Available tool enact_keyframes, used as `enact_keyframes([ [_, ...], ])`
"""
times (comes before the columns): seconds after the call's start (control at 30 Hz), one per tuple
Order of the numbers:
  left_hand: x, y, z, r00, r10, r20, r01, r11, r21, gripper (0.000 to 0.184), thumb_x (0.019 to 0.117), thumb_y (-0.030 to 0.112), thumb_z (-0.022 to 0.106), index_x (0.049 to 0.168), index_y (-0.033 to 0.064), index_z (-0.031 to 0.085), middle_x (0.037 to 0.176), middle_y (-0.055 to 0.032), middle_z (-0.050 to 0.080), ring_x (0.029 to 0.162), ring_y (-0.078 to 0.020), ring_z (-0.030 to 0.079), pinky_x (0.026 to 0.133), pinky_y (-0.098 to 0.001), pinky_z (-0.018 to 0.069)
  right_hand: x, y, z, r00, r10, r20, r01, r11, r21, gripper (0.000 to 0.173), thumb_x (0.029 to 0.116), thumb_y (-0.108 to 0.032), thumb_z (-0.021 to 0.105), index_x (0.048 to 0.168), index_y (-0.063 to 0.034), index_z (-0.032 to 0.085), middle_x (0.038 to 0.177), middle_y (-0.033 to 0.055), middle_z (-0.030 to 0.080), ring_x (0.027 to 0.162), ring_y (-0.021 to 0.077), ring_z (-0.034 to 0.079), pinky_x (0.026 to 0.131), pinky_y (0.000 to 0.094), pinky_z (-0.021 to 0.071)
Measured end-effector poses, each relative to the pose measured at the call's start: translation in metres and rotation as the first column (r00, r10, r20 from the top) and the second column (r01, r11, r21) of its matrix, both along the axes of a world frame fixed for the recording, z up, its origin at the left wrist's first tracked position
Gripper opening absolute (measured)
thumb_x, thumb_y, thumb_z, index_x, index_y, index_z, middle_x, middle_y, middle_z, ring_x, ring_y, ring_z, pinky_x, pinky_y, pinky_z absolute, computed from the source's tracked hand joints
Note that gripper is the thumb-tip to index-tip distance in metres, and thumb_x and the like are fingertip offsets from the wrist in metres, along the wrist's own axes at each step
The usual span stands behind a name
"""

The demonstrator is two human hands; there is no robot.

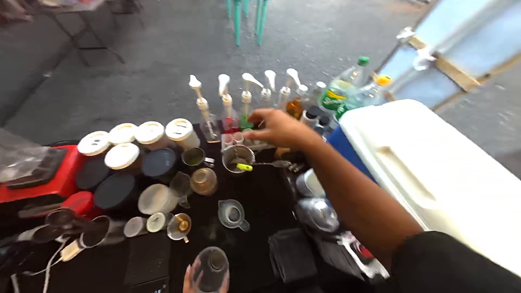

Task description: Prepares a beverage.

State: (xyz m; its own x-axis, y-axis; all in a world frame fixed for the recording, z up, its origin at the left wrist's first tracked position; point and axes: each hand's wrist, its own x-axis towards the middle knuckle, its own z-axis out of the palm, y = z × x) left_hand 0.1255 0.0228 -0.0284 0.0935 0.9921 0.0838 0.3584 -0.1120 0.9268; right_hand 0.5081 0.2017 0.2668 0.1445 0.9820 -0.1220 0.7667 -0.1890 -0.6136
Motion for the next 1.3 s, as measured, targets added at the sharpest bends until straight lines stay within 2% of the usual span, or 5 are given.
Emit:
enact_keyframes([
  [0.33, -0.033, 0.032, -0.008, 0.948, -0.312, 0.066, 0.310, 0.950, 0.045, 0.127, 0.0604, 0.016, 0.094, 0.151, -0.0169, 0.012, 0.146, -0.0408, 0.038, 0.135, -0.0339, 0.051, 0.106, -0.0410, 0.0520, -0.082, -0.362, -0.100, 0.654, -0.644, -0.397, 0.653, 0.215, 0.726, 0.047, 0.0894, -0.035, 0.076, 0.128, -0.0214, 0.055, 0.122, -0.0067, 0.062, 0.112, 0.0089, 0.062, 0.093, 0.0301, 0.0559],
  [0.57, -0.094, 0.034, -0.001, 0.928, -0.363, -0.081, 0.365, 0.931, 0.010, 0.109, 0.0670, 0.014, 0.087, 0.152, -0.0120, 0.025, 0.155, -0.0375, 0.029, 0.135, -0.0373, 0.050, 0.102, -0.0456, 0.0529, -0.111, -0.402, -0.234, 0.321, -0.866, -0.384, 0.919, 0.187, 0.347, 0.134, 0.0577, -0.043, 0.094, 0.157, 0.0043, 0.017, 0.156, 0.0309, 0.036, 0.141, 0.0356, 0.044, 0.103, 0.0496, 0.0508],
  [0.87, -0.075, 0.073, 0.097, 0.917, -0.341, -0.206, 0.395, 0.845, 0.361, 0.030, 0.0902, 0.016, 0.069, 0.112, -0.0033, 0.070, 0.115, -0.0190, 0.069, 0.109, -0.0244, 0.068, 0.096, -0.0387, 0.0566, -0.096, -0.378, -0.231, 0.459, -0.800, -0.387, 0.852, 0.273, 0.447, 0.115, 0.0587, -0.025, 0.095, 0.147, 0.0128, 0.032, 0.138, 0.0276, 0.056, 0.126, 0.0225, 0.061, 0.107, 0.0339, 0.0520],
  [1.1, 0.102, 0.168, 0.116, 0.098, -0.675, -0.732, 0.886, 0.394, -0.245, 0.099, 0.0661, 0.005, 0.089, 0.154, 0.0202, 0.046, 0.162, -0.0121, 0.038, 0.147, -0.0411, 0.036, 0.109, -0.0702, 0.0368, -0.127, -0.406, -0.161, 0.600, -0.706, -0.375, 0.766, 0.373, 0.525, 0.109, 0.0592, -0.028, 0.095, 0.141, 0.0149, 0.039, 0.131, 0.0194, 0.062, 0.118, 0.0107, 0.064, 0.100, 0.0253, 0.0557],
  [1.3, 0.146, 0.164, 0.094, -0.248, -0.613, -0.750, 0.827, 0.270, -0.494, 0.078, 0.0648, 0.011, 0.088, 0.138, 0.0173, 0.061, 0.139, -0.0175, 0.059, 0.127, -0.0475, 0.052, 0.091, -0.0735, 0.0466, -0.153, -0.435, -0.137, 0.629, -0.659, -0.413, 0.748, 0.368, 0.552, 0.105, 0.0630, -0.016, 0.096, 0.139, 0.0194, 0.034, 0.131, 0.0206, 0.061, 0.121, 0.0138, 0.063, 0.106, 0.0304, 0.0542],
])
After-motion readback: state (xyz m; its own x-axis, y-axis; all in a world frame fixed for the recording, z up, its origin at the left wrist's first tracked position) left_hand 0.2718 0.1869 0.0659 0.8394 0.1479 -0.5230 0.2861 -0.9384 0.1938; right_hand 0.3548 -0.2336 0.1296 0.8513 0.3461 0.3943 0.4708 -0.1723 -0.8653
